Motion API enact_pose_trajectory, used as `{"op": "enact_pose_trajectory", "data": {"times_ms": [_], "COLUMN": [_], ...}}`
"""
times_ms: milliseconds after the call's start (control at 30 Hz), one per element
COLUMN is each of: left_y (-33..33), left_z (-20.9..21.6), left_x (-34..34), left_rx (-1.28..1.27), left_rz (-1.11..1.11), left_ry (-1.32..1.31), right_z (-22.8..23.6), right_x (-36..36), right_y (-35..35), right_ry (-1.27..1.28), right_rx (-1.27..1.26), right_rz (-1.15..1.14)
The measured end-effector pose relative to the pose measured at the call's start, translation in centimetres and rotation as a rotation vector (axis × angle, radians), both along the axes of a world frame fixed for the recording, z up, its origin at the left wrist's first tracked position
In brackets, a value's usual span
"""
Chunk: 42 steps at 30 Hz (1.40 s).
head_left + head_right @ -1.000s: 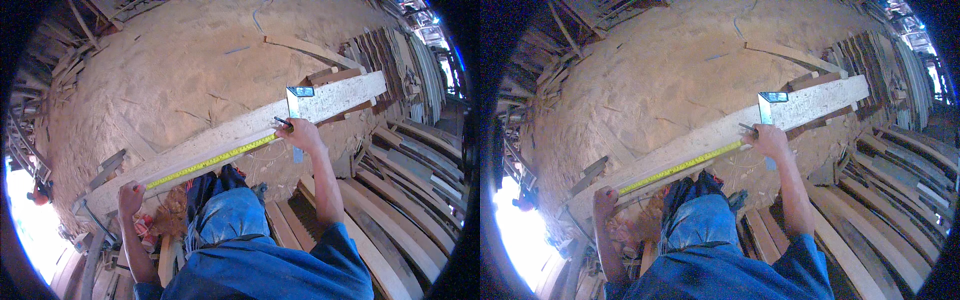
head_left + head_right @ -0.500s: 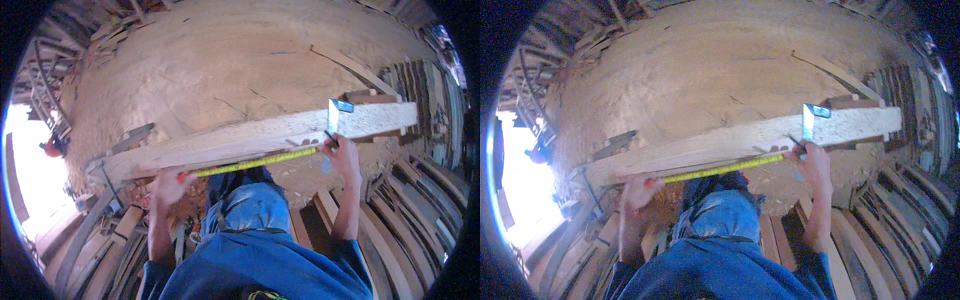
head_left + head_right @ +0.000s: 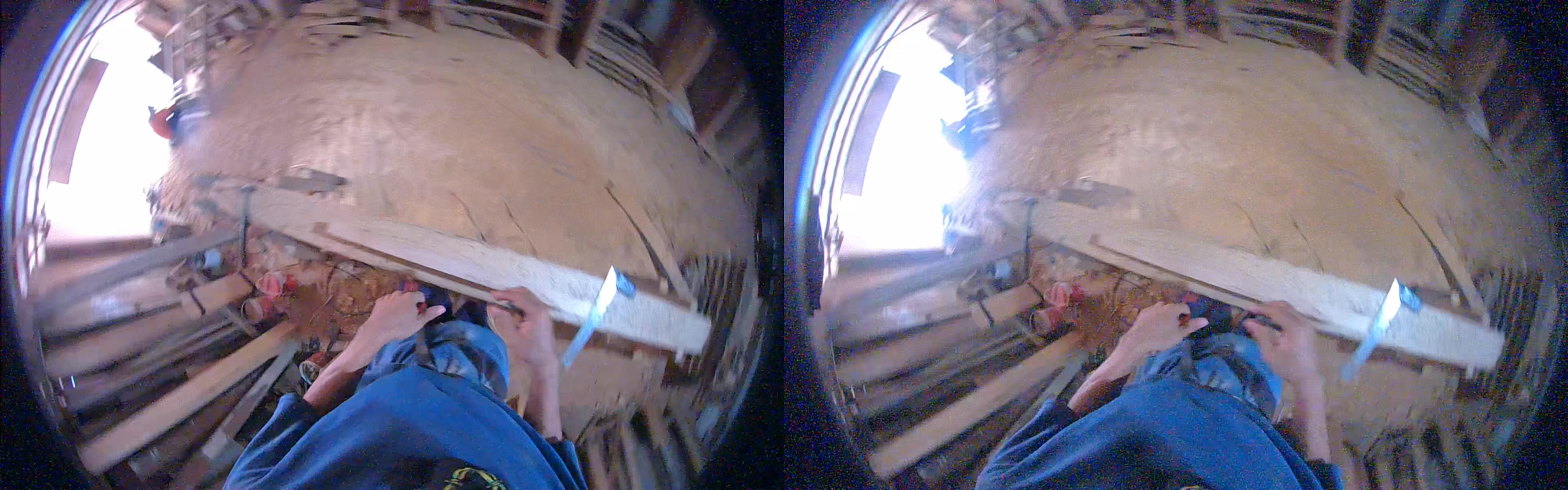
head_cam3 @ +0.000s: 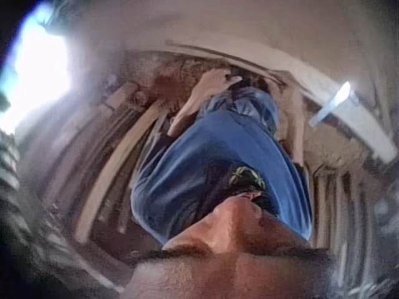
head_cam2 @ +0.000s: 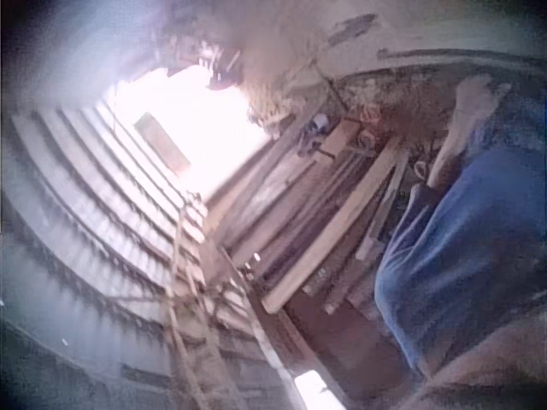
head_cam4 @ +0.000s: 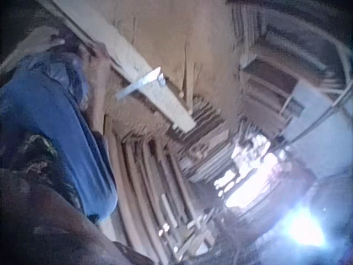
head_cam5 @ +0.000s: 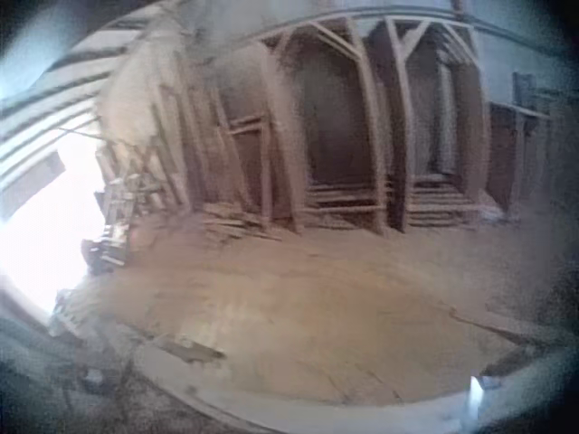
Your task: The person measures a long wooden plank using a tape measure and a try square, then marks measurement points with a pencil. The person repeats the process of measuring and marking along the plank's length.
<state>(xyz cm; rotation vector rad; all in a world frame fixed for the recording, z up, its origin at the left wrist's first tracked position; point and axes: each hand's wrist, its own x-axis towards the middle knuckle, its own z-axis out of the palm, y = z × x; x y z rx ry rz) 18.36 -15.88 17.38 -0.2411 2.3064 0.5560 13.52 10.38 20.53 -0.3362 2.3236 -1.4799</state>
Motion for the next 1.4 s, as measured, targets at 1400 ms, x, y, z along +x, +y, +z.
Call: {"op": "enact_pose_trajectory", "data": {"times_ms": [1400], "left_y": [-15.3], "left_z": [-22.5], "left_x": [15.2], "left_rx": [0.029], "left_rz": [1.108], "left_ry": [0.249], "right_z": [-7.8], "right_x": [-5.6], "right_y": [-2.7], "right_ry": [0.006], "right_rx": [-0.383], "right_rz": [-0.424]}}
